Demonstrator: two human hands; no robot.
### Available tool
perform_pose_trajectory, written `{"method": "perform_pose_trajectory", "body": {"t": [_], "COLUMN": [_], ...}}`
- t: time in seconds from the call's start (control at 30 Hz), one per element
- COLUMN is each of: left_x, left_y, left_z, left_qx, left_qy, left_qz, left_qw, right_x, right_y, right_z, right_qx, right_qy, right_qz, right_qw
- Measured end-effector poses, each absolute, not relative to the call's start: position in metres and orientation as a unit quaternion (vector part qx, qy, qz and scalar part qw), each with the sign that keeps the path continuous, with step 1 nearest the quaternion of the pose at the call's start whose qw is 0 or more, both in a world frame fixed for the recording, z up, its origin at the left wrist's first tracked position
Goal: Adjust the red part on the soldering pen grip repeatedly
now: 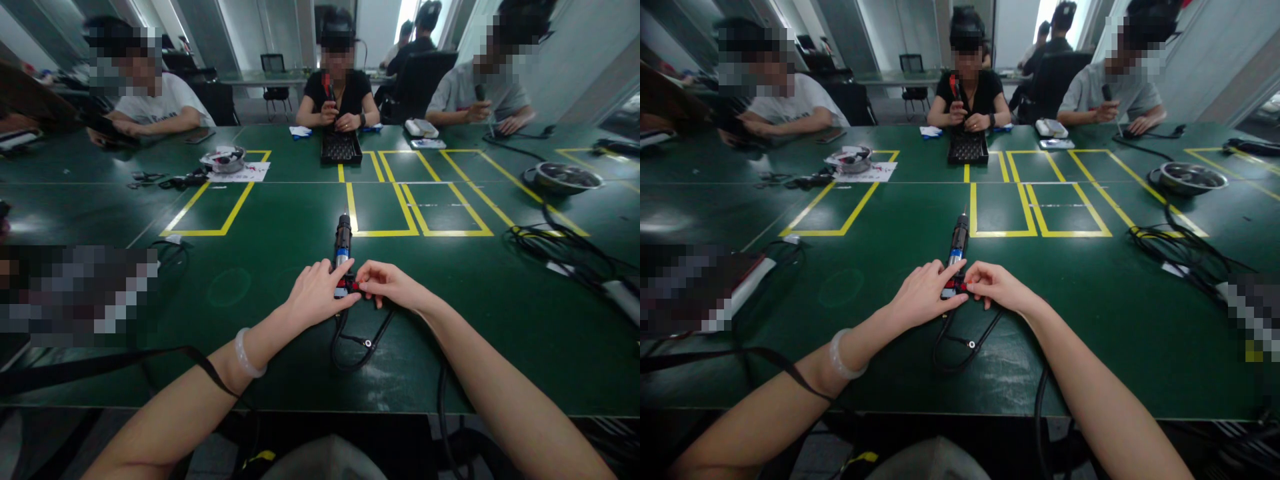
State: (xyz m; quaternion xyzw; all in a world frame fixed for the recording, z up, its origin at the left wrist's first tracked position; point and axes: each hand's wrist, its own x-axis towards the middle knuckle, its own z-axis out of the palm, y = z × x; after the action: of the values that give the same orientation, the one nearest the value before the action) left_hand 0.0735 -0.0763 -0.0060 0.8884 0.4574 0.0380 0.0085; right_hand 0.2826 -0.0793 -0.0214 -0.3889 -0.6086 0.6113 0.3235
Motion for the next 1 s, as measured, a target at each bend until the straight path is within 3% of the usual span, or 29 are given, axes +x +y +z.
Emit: {"method": "perform_pose_trajectory", "body": {"t": [0.6,1.0], "left_x": [0.0739,0.0776], "left_y": [-0.0773,-0.0786], "left_z": [-0.0035,-0.003], "left_qx": [0.888,0.886], "left_qy": [0.458,0.463], "left_qz": [0.031,0.028], "left_qw": [0.01,0.0], "right_x": [0.2807,0.2748], "right_y": [-0.0815,-0.0849], "right_z": [-0.0253,-0.028], "right_qx": [-0.459,-0.448], "right_qy": [-0.67,-0.671], "right_qz": [0.507,0.507], "right_qw": [0.29,0.302]}}
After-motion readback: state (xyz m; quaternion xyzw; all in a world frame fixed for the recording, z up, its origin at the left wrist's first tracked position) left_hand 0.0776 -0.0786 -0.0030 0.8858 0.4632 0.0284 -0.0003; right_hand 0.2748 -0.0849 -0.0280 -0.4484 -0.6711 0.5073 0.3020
